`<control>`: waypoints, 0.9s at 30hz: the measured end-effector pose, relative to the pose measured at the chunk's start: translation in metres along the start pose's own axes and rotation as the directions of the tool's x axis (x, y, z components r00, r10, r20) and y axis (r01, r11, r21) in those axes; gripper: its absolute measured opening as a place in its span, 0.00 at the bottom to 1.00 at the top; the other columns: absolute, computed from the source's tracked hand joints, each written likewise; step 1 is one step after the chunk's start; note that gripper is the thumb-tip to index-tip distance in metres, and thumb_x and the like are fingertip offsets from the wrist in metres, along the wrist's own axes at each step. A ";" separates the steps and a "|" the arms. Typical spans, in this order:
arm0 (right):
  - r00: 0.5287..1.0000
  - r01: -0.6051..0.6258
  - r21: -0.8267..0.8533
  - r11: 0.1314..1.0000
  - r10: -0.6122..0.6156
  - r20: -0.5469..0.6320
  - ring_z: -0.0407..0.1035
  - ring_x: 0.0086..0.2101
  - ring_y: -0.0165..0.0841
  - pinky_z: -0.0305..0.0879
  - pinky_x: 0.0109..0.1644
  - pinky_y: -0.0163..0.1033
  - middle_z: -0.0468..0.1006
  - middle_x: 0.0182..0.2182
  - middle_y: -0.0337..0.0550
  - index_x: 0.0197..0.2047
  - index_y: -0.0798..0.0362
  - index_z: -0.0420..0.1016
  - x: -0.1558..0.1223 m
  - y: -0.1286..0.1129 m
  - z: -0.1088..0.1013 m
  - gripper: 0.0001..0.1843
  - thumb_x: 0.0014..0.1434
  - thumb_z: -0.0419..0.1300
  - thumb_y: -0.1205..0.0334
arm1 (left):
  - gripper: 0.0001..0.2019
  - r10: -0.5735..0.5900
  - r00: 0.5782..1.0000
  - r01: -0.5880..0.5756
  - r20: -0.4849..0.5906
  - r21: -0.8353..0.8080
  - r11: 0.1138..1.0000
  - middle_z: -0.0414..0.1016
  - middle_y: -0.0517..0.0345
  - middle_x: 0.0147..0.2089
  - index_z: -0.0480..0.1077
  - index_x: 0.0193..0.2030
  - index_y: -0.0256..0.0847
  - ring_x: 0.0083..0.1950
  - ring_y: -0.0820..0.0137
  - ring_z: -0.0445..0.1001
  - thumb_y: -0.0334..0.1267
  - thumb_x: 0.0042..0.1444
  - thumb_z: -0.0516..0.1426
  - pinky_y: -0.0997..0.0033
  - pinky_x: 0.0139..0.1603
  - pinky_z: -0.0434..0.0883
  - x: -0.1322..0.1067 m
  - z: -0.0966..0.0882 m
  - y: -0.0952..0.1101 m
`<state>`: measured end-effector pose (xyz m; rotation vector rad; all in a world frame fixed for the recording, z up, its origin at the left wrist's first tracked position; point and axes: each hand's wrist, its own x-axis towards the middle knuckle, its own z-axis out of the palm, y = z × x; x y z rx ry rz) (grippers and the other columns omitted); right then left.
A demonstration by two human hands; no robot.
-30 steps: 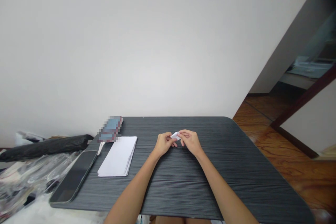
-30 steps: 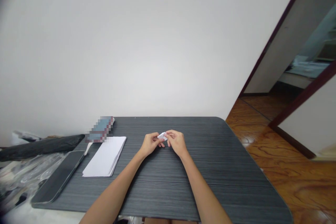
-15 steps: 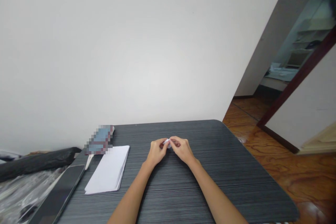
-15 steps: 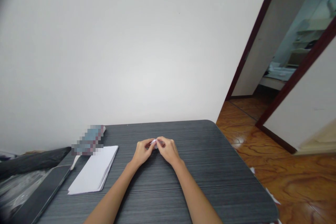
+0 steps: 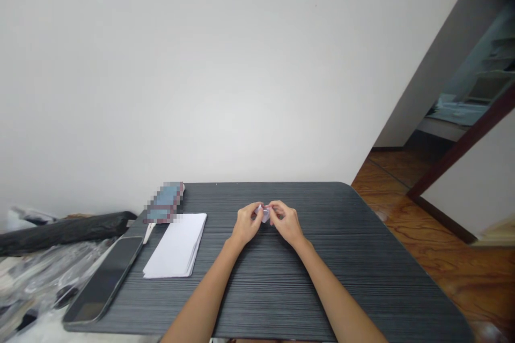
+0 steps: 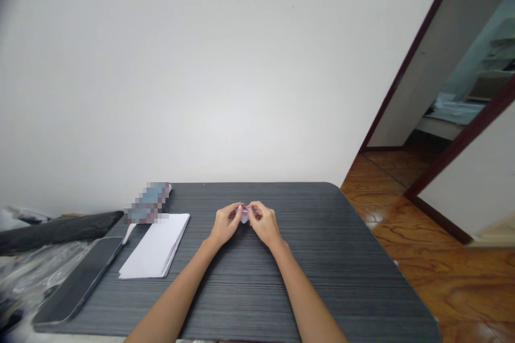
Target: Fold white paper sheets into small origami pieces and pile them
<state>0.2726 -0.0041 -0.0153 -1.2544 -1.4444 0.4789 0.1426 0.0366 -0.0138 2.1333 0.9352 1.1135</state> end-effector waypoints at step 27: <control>0.953 0.257 -0.068 0.964 -0.241 0.185 0.64 0.42 0.33 0.60 0.47 0.40 0.70 0.41 0.45 0.36 0.52 0.69 0.004 0.003 -0.014 0.07 0.52 0.53 0.66 | 0.13 0.180 0.963 -0.173 0.199 -0.052 0.984 0.66 0.50 0.48 0.64 0.44 0.38 0.47 0.68 0.65 0.36 0.51 0.52 0.69 0.46 0.64 0.004 -0.029 0.008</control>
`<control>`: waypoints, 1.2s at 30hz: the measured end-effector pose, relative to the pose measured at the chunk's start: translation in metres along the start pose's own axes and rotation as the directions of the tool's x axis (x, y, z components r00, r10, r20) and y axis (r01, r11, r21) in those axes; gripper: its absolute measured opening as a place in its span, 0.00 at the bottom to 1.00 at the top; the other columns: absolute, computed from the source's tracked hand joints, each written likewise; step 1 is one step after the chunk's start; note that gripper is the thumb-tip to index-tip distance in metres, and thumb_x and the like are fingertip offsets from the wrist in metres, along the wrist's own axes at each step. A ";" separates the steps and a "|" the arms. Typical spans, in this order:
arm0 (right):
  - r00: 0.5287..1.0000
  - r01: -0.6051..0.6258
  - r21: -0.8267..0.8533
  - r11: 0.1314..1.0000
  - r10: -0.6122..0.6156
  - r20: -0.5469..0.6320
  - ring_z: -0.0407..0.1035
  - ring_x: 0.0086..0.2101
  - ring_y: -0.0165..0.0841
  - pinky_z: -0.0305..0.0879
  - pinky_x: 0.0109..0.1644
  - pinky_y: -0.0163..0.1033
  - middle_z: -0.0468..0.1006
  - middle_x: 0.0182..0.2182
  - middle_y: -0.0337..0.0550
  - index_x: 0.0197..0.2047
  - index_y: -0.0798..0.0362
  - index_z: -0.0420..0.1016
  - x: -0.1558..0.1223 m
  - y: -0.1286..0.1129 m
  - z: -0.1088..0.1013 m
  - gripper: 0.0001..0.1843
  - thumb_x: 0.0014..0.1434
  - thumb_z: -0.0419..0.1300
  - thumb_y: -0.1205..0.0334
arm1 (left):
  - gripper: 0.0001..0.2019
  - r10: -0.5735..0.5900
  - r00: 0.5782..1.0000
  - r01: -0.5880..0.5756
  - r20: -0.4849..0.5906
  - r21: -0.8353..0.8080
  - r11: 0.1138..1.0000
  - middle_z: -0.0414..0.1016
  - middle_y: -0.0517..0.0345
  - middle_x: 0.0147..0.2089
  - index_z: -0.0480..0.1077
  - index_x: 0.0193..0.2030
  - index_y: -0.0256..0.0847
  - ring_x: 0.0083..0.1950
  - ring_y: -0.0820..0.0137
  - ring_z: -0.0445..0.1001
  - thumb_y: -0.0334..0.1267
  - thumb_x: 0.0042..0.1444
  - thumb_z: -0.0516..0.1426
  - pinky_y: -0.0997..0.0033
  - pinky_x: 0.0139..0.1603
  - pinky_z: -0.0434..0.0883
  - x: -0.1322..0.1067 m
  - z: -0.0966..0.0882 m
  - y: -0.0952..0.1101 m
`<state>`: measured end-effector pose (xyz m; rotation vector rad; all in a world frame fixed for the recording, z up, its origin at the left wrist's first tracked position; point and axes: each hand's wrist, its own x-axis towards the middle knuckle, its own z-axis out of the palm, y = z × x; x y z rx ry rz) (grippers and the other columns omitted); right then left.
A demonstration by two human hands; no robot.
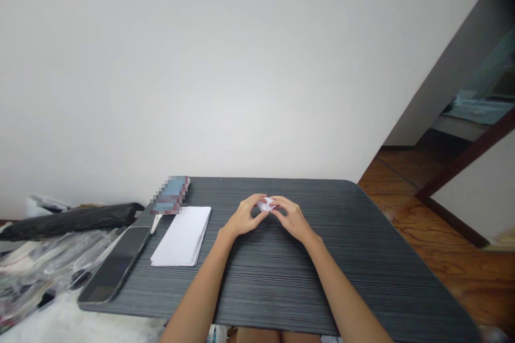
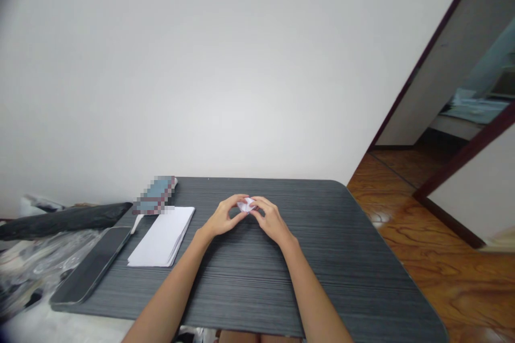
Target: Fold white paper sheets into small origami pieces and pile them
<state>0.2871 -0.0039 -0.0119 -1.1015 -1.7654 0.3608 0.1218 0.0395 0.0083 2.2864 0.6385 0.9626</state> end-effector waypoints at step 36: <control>0.999 -0.035 0.059 0.998 0.036 -0.015 0.67 0.36 0.33 0.62 0.42 0.37 0.73 0.34 0.44 0.29 0.53 0.70 0.001 -0.003 -0.012 0.04 0.50 0.56 0.63 | 0.09 -0.001 0.998 -0.005 -0.066 -0.084 0.996 0.71 0.51 0.42 0.71 0.35 0.38 0.44 0.68 0.69 0.39 0.48 0.55 0.68 0.45 0.64 0.001 0.003 -0.013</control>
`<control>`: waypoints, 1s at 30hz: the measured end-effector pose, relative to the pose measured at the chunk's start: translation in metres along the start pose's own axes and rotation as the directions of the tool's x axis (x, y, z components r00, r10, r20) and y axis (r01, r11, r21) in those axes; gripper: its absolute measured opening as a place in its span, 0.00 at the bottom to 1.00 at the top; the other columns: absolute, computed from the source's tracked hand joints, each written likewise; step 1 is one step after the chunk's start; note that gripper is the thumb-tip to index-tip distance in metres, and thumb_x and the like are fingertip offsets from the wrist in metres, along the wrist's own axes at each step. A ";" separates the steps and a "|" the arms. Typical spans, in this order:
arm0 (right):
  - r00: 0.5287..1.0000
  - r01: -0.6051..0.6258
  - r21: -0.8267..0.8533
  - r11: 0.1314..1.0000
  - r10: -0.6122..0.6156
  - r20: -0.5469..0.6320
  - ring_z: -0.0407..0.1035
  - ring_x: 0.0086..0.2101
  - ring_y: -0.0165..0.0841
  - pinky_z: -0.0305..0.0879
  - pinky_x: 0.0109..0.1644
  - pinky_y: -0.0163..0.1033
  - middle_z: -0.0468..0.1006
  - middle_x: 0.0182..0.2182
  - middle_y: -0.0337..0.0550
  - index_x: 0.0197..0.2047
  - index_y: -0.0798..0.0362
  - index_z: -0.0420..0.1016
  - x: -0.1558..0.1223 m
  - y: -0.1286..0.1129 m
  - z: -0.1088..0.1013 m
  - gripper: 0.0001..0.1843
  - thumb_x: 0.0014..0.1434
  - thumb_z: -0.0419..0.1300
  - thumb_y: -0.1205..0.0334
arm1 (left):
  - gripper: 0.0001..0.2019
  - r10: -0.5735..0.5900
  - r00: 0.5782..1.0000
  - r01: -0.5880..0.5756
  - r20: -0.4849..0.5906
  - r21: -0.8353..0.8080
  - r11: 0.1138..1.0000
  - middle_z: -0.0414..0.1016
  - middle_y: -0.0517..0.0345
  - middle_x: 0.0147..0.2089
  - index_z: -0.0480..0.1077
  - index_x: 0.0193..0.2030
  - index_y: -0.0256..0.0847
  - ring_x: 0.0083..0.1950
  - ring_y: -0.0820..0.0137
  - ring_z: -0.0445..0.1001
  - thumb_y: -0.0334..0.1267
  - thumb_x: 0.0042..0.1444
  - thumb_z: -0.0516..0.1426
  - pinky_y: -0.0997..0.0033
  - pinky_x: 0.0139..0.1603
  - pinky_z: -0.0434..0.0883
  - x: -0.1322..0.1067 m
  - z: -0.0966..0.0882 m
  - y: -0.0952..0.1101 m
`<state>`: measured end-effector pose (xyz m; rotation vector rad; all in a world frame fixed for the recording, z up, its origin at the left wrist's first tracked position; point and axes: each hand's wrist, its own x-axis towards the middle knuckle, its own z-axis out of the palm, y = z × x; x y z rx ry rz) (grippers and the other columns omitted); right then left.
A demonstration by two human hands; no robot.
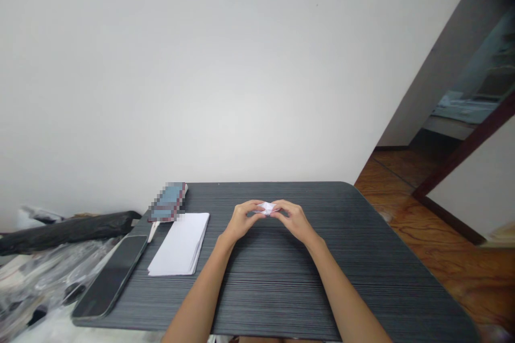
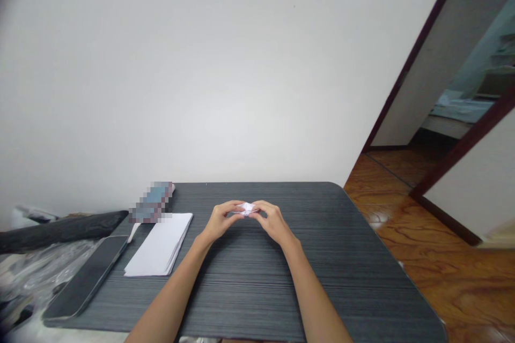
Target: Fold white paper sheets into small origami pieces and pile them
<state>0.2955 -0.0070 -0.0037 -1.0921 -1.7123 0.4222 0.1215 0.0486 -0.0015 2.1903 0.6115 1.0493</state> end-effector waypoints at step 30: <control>0.953 -0.279 0.282 0.918 0.300 -0.033 0.67 0.22 0.28 0.64 0.28 0.33 0.73 0.23 0.40 0.39 0.55 0.66 -0.002 0.006 0.023 0.16 0.46 0.57 0.58 | 0.14 -0.268 0.963 0.267 -0.016 -0.055 0.962 0.73 0.55 0.28 0.72 0.31 0.33 0.29 0.72 0.68 0.44 0.45 0.55 0.76 0.29 0.62 0.002 0.005 0.001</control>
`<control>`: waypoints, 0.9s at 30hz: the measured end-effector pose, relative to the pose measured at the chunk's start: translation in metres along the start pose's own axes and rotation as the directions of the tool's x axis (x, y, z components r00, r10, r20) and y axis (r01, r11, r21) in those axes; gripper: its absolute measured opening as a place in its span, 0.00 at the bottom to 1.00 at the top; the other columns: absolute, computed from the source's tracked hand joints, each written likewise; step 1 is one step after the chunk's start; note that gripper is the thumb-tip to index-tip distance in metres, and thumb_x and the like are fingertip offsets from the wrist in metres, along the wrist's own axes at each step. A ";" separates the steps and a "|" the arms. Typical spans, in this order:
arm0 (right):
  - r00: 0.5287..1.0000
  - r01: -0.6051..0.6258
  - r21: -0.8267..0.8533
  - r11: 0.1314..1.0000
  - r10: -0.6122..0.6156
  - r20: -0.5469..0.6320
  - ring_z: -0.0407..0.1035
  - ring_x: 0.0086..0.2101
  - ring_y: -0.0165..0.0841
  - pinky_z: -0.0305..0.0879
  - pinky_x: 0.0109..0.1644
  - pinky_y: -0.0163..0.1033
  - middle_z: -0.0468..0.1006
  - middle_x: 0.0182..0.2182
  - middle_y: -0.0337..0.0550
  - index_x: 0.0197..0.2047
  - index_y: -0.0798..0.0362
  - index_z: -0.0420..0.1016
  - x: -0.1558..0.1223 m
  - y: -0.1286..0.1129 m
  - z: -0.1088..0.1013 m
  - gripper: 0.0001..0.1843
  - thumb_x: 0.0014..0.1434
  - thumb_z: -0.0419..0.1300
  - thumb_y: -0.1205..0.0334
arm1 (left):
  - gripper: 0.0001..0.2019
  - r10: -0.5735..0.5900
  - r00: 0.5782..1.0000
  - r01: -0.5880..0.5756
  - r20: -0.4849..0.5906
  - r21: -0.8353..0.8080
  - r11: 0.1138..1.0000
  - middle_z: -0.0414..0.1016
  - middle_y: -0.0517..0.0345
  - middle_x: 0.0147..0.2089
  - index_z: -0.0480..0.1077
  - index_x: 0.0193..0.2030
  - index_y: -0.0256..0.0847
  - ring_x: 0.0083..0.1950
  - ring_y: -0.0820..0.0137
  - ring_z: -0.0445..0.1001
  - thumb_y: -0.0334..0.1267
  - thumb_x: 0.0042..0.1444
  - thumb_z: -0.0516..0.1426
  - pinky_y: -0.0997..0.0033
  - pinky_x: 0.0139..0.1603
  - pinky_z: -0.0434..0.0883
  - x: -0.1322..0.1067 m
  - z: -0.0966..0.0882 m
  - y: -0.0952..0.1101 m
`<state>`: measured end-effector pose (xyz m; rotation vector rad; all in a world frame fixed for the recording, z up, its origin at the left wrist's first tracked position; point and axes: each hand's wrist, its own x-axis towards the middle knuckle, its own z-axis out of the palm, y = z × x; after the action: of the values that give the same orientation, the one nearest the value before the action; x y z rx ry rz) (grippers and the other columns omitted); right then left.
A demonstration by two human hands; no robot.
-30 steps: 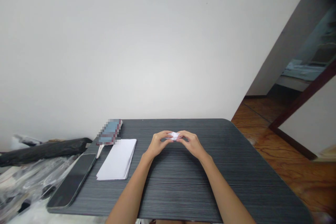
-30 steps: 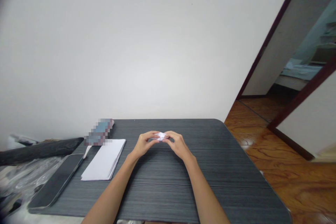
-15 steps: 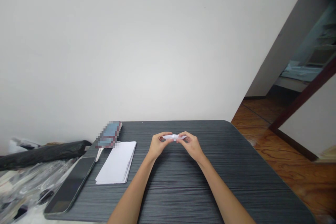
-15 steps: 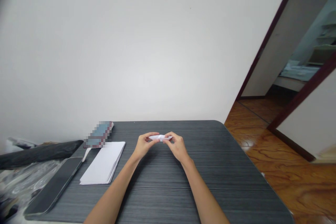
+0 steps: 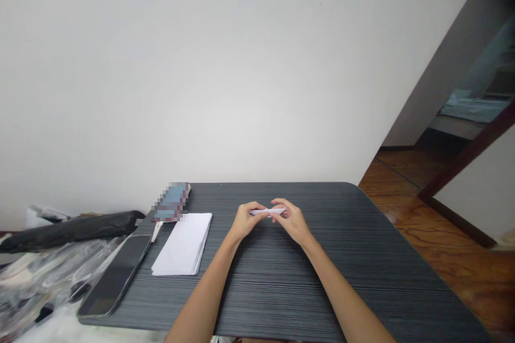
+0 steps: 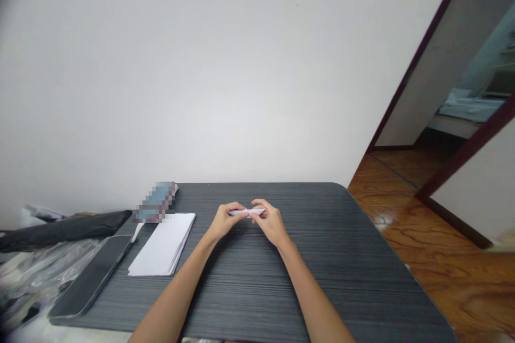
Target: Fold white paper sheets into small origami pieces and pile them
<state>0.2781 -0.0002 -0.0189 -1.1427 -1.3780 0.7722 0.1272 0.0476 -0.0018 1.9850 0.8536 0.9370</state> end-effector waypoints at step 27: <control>0.971 -0.140 -0.014 0.990 0.140 0.192 0.65 0.14 0.28 0.55 0.14 0.29 0.74 0.17 0.43 0.32 0.60 0.72 -0.002 0.012 -0.002 0.16 0.47 0.55 0.55 | 0.16 -0.090 0.970 0.101 0.224 -0.037 0.994 0.71 0.57 0.19 0.70 0.27 0.32 0.20 0.75 0.68 0.46 0.47 0.53 0.79 0.24 0.64 -0.009 0.000 0.001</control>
<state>0.2826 0.0016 -0.0307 -1.1996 -1.4674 1.0063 0.1234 0.0399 -0.0038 1.9458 0.7851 0.6599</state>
